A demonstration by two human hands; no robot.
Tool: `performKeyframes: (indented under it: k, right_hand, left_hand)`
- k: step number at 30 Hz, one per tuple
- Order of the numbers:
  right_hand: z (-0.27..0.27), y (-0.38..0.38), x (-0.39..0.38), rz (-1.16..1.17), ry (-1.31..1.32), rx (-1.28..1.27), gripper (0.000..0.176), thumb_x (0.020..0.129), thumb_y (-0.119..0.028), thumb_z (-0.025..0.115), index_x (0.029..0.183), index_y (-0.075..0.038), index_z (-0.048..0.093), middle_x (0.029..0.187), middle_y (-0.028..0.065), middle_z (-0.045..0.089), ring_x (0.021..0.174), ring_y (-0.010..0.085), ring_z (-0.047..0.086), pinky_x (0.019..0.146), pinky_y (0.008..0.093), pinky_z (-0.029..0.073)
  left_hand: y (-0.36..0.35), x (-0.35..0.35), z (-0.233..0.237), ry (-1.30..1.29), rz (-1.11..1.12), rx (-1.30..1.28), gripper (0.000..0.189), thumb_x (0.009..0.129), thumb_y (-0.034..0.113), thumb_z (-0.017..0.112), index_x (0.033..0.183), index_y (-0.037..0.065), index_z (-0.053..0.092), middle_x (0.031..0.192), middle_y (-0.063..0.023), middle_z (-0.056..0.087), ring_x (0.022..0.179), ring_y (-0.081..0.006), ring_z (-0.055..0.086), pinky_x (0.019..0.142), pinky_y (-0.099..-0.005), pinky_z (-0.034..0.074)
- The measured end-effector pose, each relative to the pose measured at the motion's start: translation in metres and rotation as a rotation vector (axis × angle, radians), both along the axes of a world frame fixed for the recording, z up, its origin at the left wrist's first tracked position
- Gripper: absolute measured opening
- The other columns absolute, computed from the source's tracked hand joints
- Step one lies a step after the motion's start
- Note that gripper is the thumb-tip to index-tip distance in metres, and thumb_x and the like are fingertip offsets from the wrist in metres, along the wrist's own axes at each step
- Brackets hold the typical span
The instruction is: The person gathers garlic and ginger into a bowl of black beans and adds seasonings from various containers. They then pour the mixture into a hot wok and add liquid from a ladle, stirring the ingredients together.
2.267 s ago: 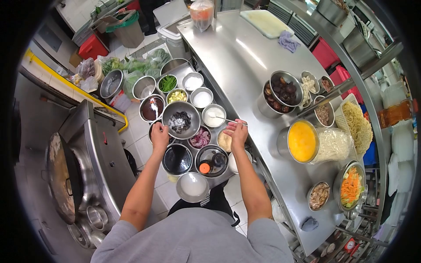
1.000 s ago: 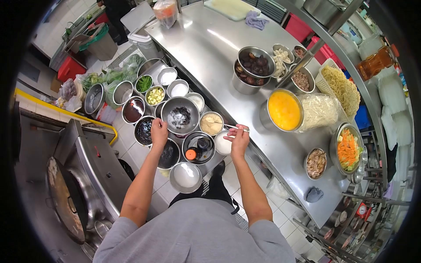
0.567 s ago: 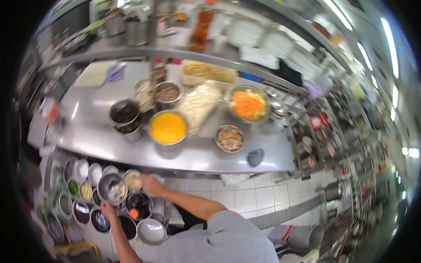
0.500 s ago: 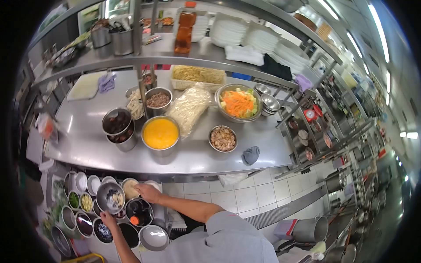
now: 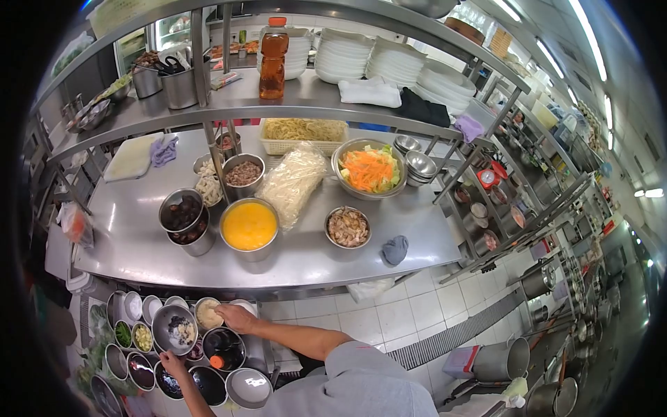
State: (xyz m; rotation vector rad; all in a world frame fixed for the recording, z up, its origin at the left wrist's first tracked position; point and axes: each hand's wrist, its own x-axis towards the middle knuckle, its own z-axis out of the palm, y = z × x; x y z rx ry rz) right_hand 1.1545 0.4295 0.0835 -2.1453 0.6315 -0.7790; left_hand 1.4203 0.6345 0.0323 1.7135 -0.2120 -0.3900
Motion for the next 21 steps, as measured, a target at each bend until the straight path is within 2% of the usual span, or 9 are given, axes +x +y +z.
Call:
performKeyframes:
  k: [8,9,10,11,12,13,14,16,21]
  right_hand:
    - [-0.018,0.004,0.003,-0.159,-0.03,0.22,0.019,0.095,-0.015,0.05,0.105,-0.001,0.057,0.106,0.0215,0.061,0.101,0.0376,0.059,0.086,0.0456,0.048]
    - [-0.055,-0.001,0.01,-0.224,-0.093,0.026,0.022,0.096,-0.016,0.044,0.107,0.001,0.053,0.095,0.0245,0.06,0.092,0.0425,0.059,0.08,0.0469,0.048]
    - [-0.06,-0.003,0.011,-0.283,-0.088,-0.1,0.024,0.095,-0.016,0.046,0.107,0.003,0.052,0.091,0.024,0.06,0.085,0.0403,0.059,0.079,0.048,0.047]
    - [-0.073,-0.002,0.01,-0.295,0.107,-0.043,0.023,0.093,-0.014,0.047,0.105,0.004,0.053,0.088,0.0233,0.059,0.083,0.0394,0.058,0.079,0.0484,0.047]
    - [-0.064,-0.002,0.008,-0.23,-0.145,0.476,0.02,0.094,-0.016,0.048,0.104,0.001,0.054,0.085,0.0168,0.059,0.075,0.0311,0.06,0.066,0.0428,0.051]
    - [-0.05,-0.002,0.004,-0.275,-0.454,0.965,0.018,0.096,-0.018,0.049,0.103,-0.002,0.054,0.082,0.0103,0.059,0.067,0.0228,0.062,0.052,0.0371,0.055]
    - [-0.029,0.0,0.01,-0.393,-0.351,0.933,0.02,0.1,-0.024,0.047,0.103,-0.005,0.054,0.081,0.0062,0.059,0.061,0.0147,0.061,0.044,0.031,0.056]
    - [-0.036,-0.006,0.013,-0.421,-0.305,0.973,0.024,0.103,-0.025,0.043,0.105,-0.004,0.053,0.081,0.0089,0.06,0.064,0.0141,0.061,0.049,0.0317,0.059]
    - [-0.025,-0.004,0.009,-0.401,-0.288,0.978,0.025,0.103,-0.023,0.04,0.112,-0.001,0.049,0.086,0.014,0.061,0.068,0.0181,0.062,0.053,0.0346,0.061]
  left_hand:
    - [-0.002,-0.015,0.022,0.087,0.039,-0.098,0.014,0.088,0.018,0.053,0.082,0.009,0.044,0.076,-0.0046,0.049,0.062,-0.0164,0.05,0.053,-0.0323,0.052]
    - [0.004,0.011,-0.031,-0.08,0.047,-0.041,0.008,0.087,0.015,0.053,0.088,0.007,0.052,0.078,-0.0075,0.054,0.062,-0.0197,0.054,0.056,-0.0353,0.053]
    - [-0.006,-0.009,-0.004,0.149,0.09,-0.255,0.013,0.085,0.012,0.053,0.095,0.005,0.057,0.081,-0.0094,0.058,0.066,-0.0239,0.06,0.056,-0.0383,0.051]
    - [0.012,0.002,-0.009,-0.534,-0.292,0.252,0.014,0.086,0.015,0.054,0.095,0.005,0.058,0.081,-0.0084,0.058,0.068,-0.0231,0.06,0.056,-0.0374,0.048]
    - [0.031,0.012,-0.012,-1.358,-0.295,0.624,0.016,0.087,0.017,0.055,0.095,0.004,0.058,0.081,-0.0074,0.058,0.07,-0.0222,0.061,0.056,-0.0365,0.045]
    - [0.022,-0.006,0.015,-0.56,-0.296,0.441,0.019,0.086,0.021,0.057,0.094,0.003,0.057,0.08,-0.0085,0.057,0.071,-0.0225,0.058,0.061,-0.0371,0.045]
    - [0.012,-0.024,0.043,0.116,0.03,0.211,0.023,0.085,0.024,0.059,0.093,0.002,0.055,0.079,-0.0096,0.055,0.072,-0.0228,0.055,0.066,-0.0377,0.045]
    - [0.017,-0.014,0.01,-0.203,0.093,0.304,0.022,0.085,0.021,0.059,0.087,0.0,0.054,0.079,-0.0126,0.055,0.073,-0.0246,0.053,0.07,-0.039,0.044]
    - [0.014,-0.027,0.034,-0.216,0.111,0.252,0.02,0.084,0.015,0.057,0.077,-0.002,0.048,0.079,-0.0159,0.052,0.072,-0.0296,0.05,0.07,-0.0409,0.042]
